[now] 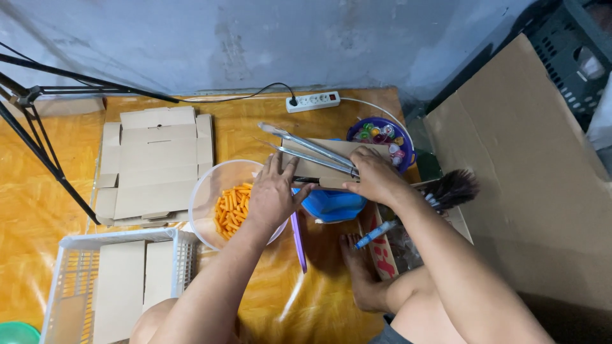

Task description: Packaging snack sticks into small cardboard boxes and assembling the boxes by hand.

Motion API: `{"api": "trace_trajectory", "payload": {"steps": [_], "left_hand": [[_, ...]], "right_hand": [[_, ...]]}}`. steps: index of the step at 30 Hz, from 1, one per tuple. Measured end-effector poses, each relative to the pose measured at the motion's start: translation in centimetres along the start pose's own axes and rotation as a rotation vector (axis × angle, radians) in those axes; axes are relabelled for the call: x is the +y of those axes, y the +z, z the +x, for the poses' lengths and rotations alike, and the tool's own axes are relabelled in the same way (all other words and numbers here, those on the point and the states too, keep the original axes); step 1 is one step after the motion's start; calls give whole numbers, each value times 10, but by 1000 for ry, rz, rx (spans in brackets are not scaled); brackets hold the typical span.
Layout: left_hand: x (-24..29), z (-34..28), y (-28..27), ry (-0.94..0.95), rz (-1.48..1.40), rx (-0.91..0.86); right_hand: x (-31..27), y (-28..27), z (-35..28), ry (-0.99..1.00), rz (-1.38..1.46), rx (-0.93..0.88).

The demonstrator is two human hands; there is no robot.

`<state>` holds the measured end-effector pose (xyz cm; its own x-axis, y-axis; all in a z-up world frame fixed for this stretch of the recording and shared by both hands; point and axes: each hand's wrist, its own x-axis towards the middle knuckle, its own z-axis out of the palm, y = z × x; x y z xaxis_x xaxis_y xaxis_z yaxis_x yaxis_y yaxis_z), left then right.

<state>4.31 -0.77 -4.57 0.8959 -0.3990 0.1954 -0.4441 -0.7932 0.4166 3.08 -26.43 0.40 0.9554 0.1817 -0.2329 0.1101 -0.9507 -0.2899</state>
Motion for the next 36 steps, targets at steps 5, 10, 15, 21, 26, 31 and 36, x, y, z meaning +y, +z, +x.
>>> {"api": "trace_trajectory", "payload": {"steps": [5, 10, 15, 21, 26, 31, 36], "left_hand": [[15, 0, -3, -77, -59, -45], [20, 4, 11, -150, -60, -18], [24, 5, 13, -167, -58, 29], [22, 2, 24, -63, 47, 199], [18, 7, 48, 175, 174, 330], [28, 4, 43, 430, 162, 326], [21, 6, 47, 577, 225, 271]], "right_hand": [[-1, 6, 1, 8, -54, 17], [-14, -4, -5, 27, -46, 6], [-10, 3, -3, 30, -106, 20], [-14, 3, -5, 31, -64, 28], [-12, 10, -2, 36, -114, 37], [-7, 16, 0, 15, -151, 66], [-7, 15, -1, 16, -126, 48]]}}
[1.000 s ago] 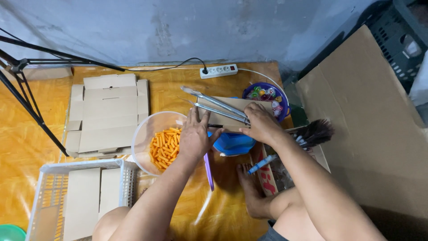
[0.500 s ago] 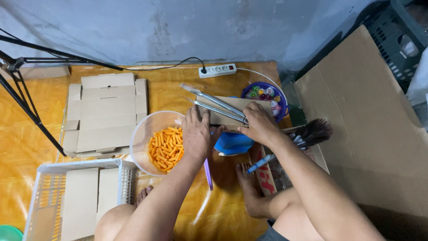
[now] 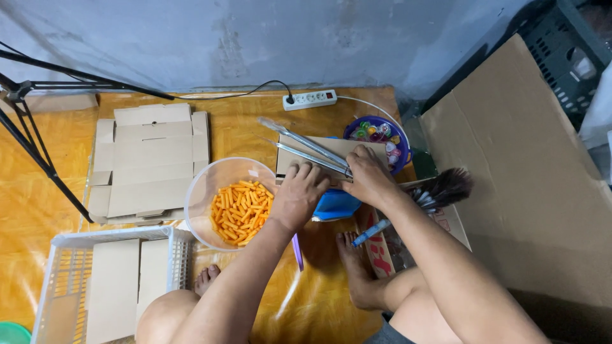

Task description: Packaging snack sticks into small cardboard boxes and assembling the boxes by hand.

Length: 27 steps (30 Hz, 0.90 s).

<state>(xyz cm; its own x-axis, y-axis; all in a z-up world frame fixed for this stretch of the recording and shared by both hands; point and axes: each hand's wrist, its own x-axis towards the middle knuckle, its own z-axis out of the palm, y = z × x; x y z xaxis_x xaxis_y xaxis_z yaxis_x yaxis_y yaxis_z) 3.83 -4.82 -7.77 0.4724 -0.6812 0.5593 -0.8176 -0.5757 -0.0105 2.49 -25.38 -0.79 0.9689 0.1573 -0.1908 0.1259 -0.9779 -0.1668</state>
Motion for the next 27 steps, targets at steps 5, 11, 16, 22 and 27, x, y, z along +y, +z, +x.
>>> {"api": "trace_trajectory", "payload": {"steps": [5, 11, 16, 22, 27], "left_hand": [[3, 3, -1, 9, 16, -76], [7, 0, 14, 41, 45, -207], [10, 1, 16, 59, 28, -210], [11, 5, 3, 26, 24, -200], [11, 5, 7, 7, 38, -204]], "right_hand": [[5, -7, -2, 16, 150, -12], [39, -9, 4, 334, 252, 122], [76, 15, 1, 590, 291, 162], [66, 34, -12, 838, 1150, 283], [69, 47, -12, 775, 1330, 213]]}}
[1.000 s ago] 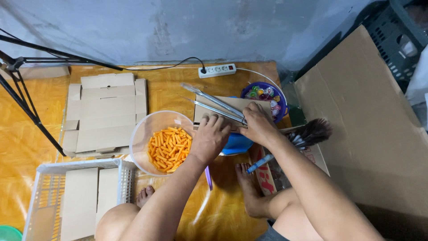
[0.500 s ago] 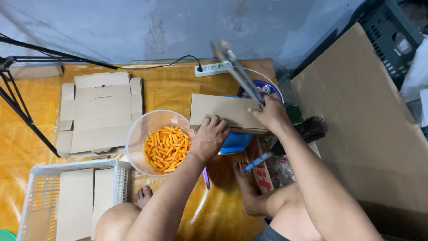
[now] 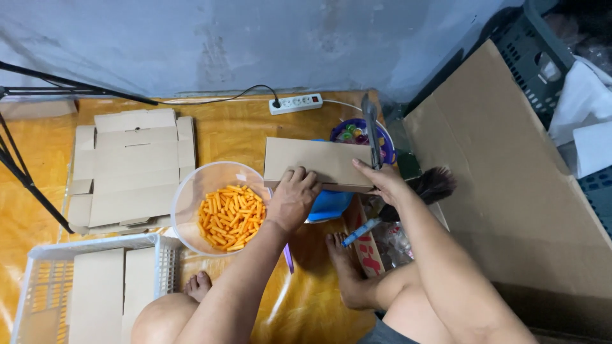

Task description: Packaging snack sticks into small cardboard boxes and assembling the boxes by hand.

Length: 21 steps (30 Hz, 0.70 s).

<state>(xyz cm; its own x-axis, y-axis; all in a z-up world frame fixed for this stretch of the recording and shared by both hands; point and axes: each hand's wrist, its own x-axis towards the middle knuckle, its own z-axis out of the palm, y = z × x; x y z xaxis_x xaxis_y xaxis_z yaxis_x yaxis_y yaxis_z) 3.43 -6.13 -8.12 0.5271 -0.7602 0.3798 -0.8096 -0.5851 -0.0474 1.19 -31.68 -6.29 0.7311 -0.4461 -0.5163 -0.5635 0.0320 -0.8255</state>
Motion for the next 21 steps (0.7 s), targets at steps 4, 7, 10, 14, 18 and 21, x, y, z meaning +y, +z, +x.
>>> {"api": "trace_trajectory", "payload": {"steps": [4, 7, 10, 14, 18, 21], "left_hand": [[-7, -1, -1, -40, -52, 39], [-9, 0, -2, -133, -67, 97], [0, 2, -23, -357, -105, 188], [2, 8, -67, -1029, -825, 81], [-13, 19, -82, -1289, -1273, 114], [-21, 26, -67, -1405, -1506, 604]], "right_hand": [[-23, 5, -14, -38, -39, 14], [-41, 10, -25, -65, -13, 26], [-48, 14, -20, -74, 1, 35], [-85, 45, -54, -129, 126, 48], [-91, 87, -78, -183, 210, 45], [-80, 118, -79, -253, 256, 18]]}}
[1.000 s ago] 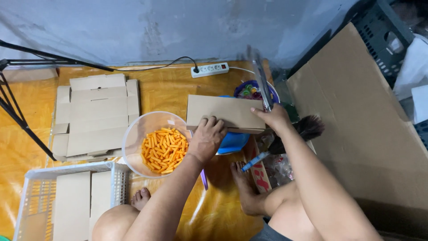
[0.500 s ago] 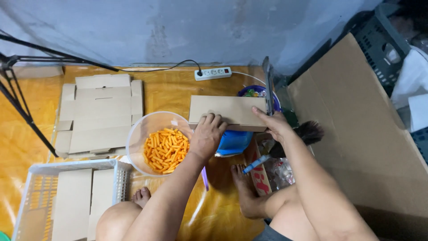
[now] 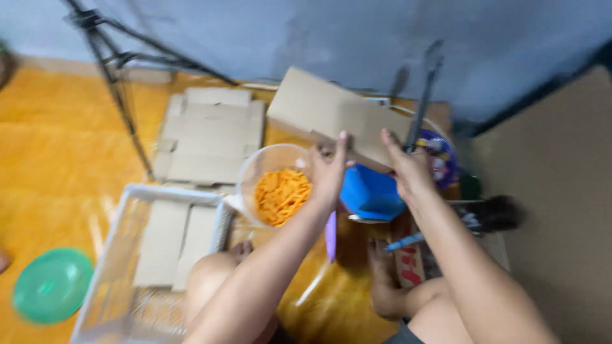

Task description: Packaging snack sticks into small cardboard boxes and assembling the boxes by hand.

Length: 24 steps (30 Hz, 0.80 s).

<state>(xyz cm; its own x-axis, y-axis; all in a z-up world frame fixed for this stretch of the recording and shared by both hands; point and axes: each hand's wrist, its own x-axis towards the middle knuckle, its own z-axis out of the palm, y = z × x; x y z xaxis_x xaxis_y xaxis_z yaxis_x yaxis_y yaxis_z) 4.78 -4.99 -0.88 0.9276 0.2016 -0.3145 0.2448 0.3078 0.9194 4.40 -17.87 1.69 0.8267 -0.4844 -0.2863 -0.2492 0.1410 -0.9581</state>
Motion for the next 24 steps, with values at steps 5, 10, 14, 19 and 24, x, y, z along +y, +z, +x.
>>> {"api": "trace_trajectory", "payload": {"steps": [5, 10, 14, 19, 24], "left_hand": [[34, 2, -25, 72, 330, 125], [97, 5, -56, 171, 225, 161], [156, 6, -119, 315, 240, 153], [193, -11, -245, 532, 175, 181], [172, -51, -345, 420, 406, 292]], "right_hand": [[-10, 17, -19, -68, -17, -73], [-42, 13, -14, 139, -24, 26], [-49, -15, -4, -32, -27, -24], [-27, -61, 48, -35, -15, -78], [-41, -54, 9, -65, -242, -120]]}}
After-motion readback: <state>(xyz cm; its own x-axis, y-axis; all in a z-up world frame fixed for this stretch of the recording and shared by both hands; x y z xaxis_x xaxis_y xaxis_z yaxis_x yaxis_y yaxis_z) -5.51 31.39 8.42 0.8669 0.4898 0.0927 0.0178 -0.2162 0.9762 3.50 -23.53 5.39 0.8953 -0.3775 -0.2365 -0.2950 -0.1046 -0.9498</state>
